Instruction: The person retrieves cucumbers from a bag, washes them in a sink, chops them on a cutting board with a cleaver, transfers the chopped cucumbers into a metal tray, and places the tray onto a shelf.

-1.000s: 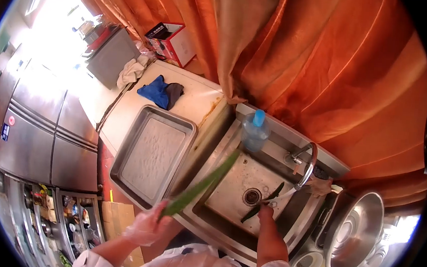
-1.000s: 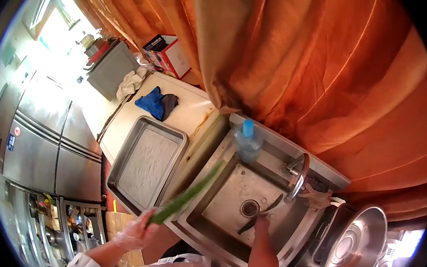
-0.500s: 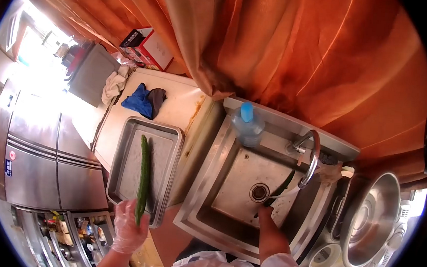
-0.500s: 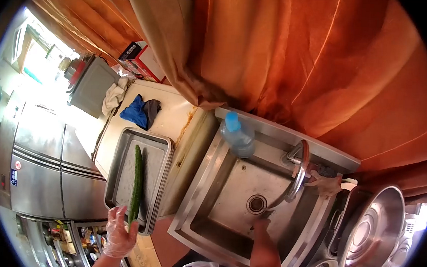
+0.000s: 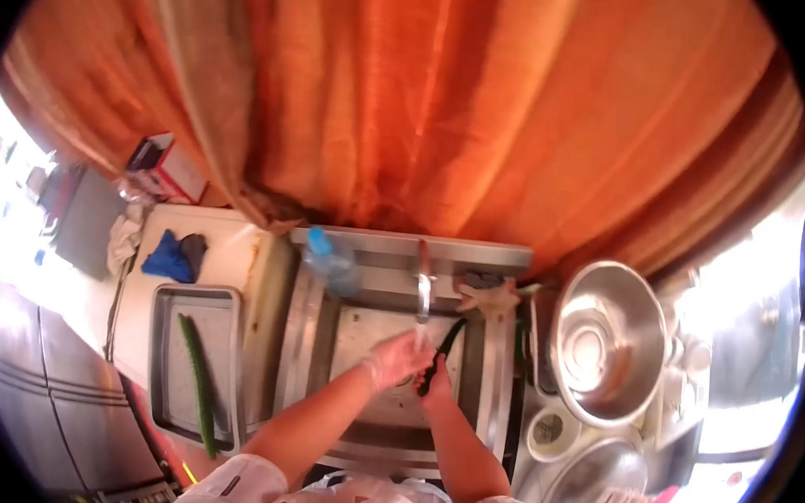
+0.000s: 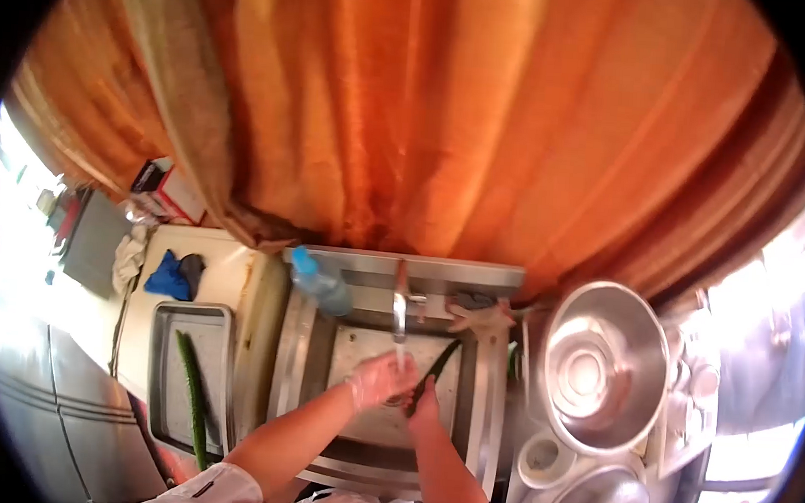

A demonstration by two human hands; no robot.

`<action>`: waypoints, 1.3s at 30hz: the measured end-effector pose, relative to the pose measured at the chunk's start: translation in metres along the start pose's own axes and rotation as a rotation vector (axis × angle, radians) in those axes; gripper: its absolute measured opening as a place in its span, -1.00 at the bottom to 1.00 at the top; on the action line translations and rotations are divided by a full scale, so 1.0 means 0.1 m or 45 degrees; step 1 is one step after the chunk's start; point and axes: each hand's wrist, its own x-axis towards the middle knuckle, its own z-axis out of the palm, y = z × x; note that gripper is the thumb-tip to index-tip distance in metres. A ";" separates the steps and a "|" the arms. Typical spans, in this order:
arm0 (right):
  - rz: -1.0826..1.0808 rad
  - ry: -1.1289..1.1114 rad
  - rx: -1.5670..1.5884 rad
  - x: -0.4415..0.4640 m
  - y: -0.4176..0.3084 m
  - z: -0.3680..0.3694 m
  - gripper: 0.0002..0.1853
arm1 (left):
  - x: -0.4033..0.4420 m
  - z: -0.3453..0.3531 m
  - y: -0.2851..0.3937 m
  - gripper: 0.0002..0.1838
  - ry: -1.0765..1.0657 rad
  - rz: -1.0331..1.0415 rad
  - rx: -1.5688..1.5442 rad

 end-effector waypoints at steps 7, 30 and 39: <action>0.088 -0.056 0.077 -0.20 0.06 -0.34 -0.33 | 0.38 0.04 -0.19 -0.74 0.421 -0.141 0.212; -0.379 0.179 -0.015 0.47 -0.07 0.45 -0.60 | -1.23 0.00 -0.43 -0.41 0.576 0.360 2.330; -0.120 -0.034 0.123 0.13 0.75 0.75 -0.62 | -1.22 -0.12 -0.40 -0.43 0.751 0.320 2.147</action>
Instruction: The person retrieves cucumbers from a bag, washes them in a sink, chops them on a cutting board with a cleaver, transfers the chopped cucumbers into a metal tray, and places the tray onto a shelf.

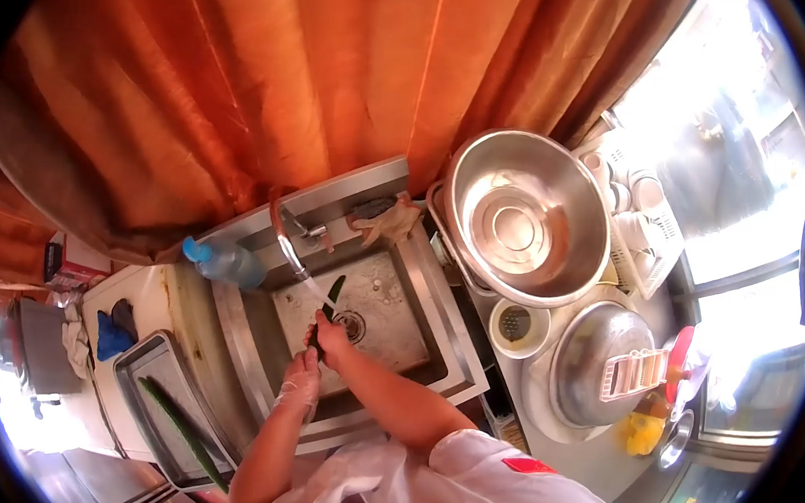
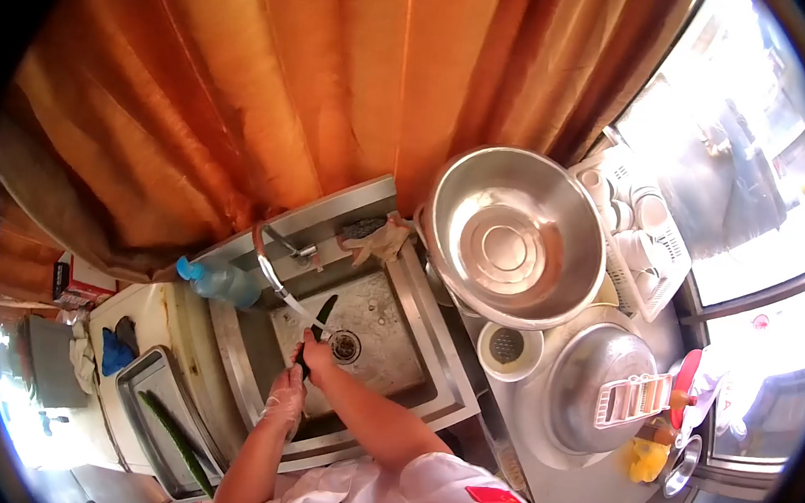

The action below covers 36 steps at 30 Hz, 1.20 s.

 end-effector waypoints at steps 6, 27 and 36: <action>-0.484 0.110 -0.249 0.61 -0.67 -0.44 -0.73 | -0.58 0.03 -0.54 -0.46 -0.158 -0.349 -0.480; 0.149 -0.301 0.478 -0.36 -0.65 0.16 -0.63 | -1.18 -0.49 -0.79 -0.38 -0.136 -0.600 -1.400; 0.032 -0.246 0.177 -0.41 -0.53 0.12 -0.79 | -1.23 -0.50 -0.88 -0.38 -0.171 -0.619 -1.350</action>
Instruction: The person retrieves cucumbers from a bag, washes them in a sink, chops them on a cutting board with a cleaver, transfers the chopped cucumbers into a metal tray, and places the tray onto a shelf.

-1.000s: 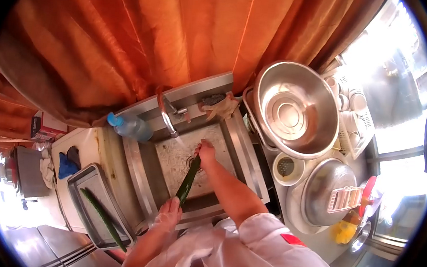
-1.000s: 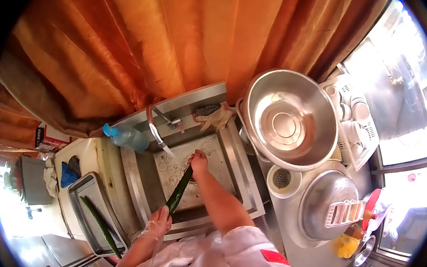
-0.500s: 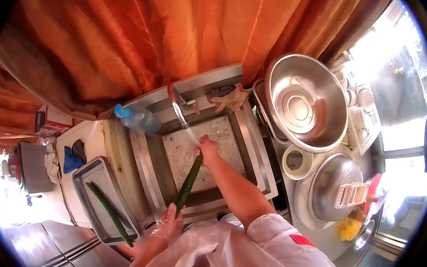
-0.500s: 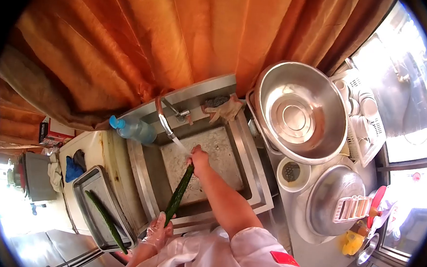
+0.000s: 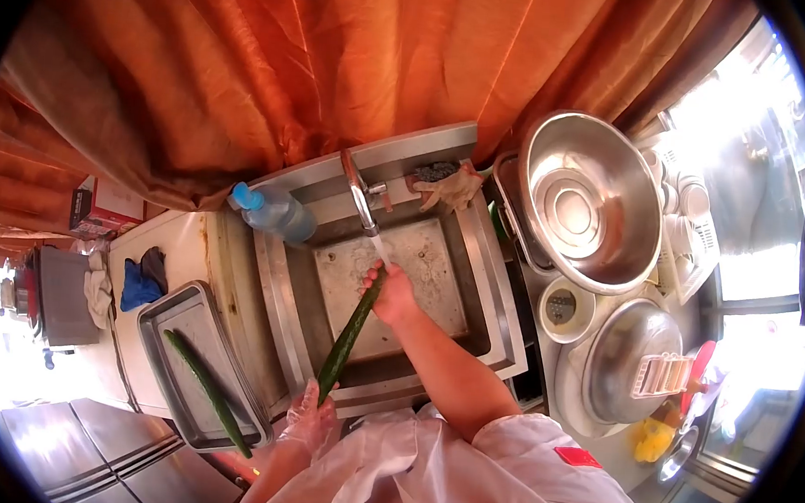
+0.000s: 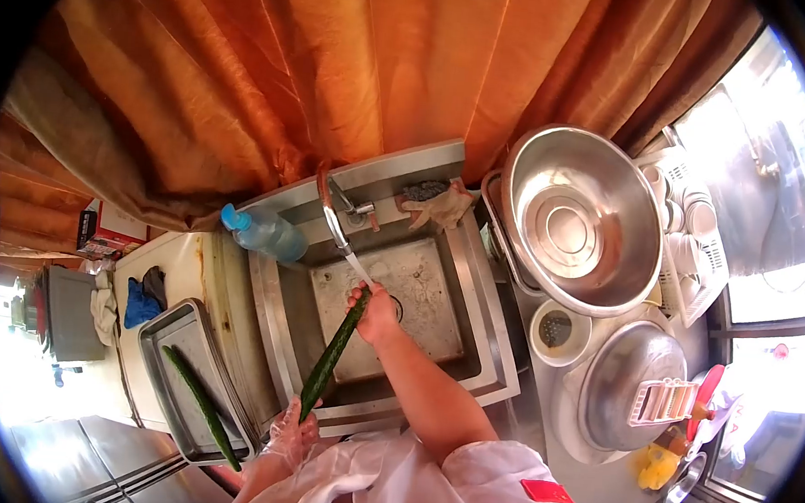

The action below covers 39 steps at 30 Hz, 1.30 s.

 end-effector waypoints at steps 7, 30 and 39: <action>0.054 -0.037 -0.032 0.00 -0.11 0.07 -0.74 | -0.04 -0.08 -0.07 -0.43 0.209 0.136 0.351; 0.113 0.092 0.064 0.26 -0.03 -0.27 -0.82 | -0.17 -0.28 -0.12 -0.63 0.056 0.572 0.539; -0.039 0.164 -1.072 0.67 -0.26 -0.68 -0.89 | -0.87 -0.82 0.21 -0.69 0.612 0.575 -0.329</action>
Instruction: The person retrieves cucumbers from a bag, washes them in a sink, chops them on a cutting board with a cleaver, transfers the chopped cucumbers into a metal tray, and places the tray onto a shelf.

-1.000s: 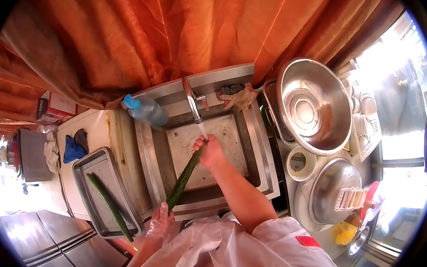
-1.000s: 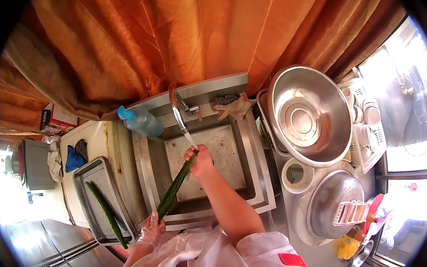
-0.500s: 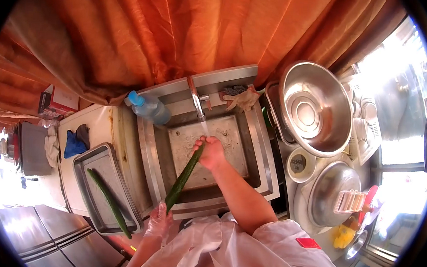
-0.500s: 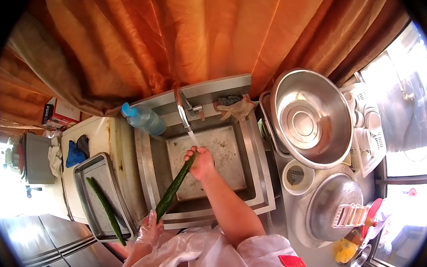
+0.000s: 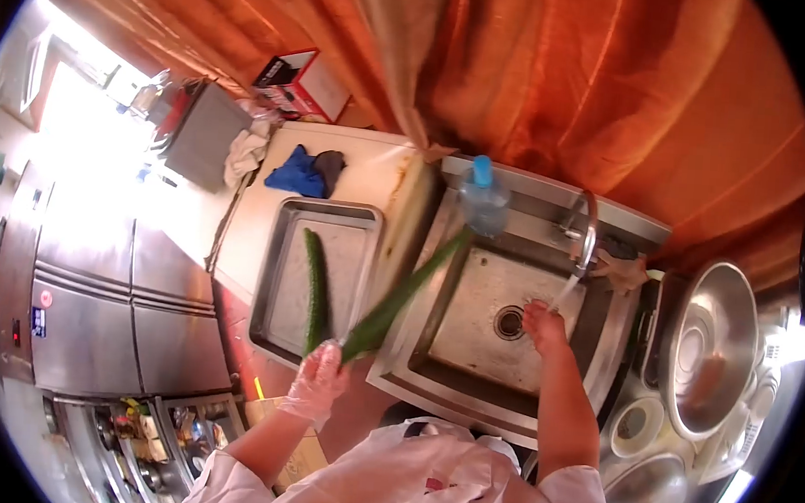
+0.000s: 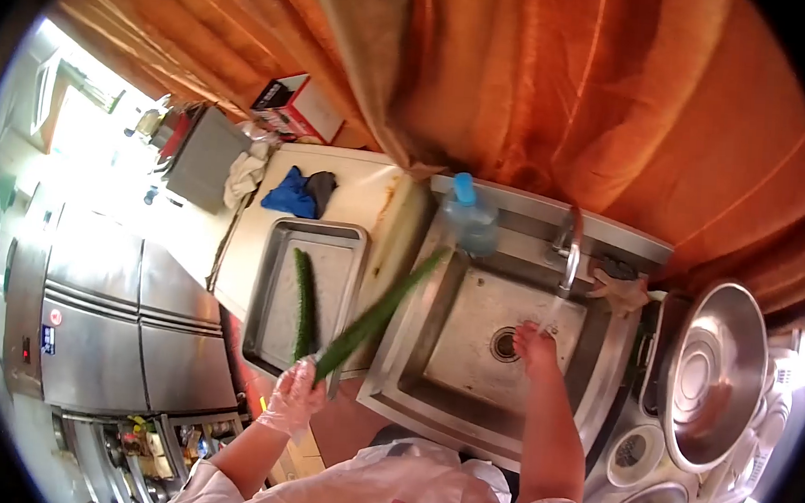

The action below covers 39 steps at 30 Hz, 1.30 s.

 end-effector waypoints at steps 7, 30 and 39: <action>-0.337 0.026 -0.580 0.28 -0.06 -0.17 -0.88 | 0.21 -0.78 -0.22 -0.54 0.387 0.578 0.904; -0.205 -0.053 0.118 0.68 -1.69 0.26 -0.22 | 0.49 -0.11 0.24 -0.08 0.186 0.403 1.688; -0.414 -0.407 0.698 0.13 -0.98 -0.20 -0.56 | 0.60 -0.38 0.37 -0.07 0.070 0.350 1.289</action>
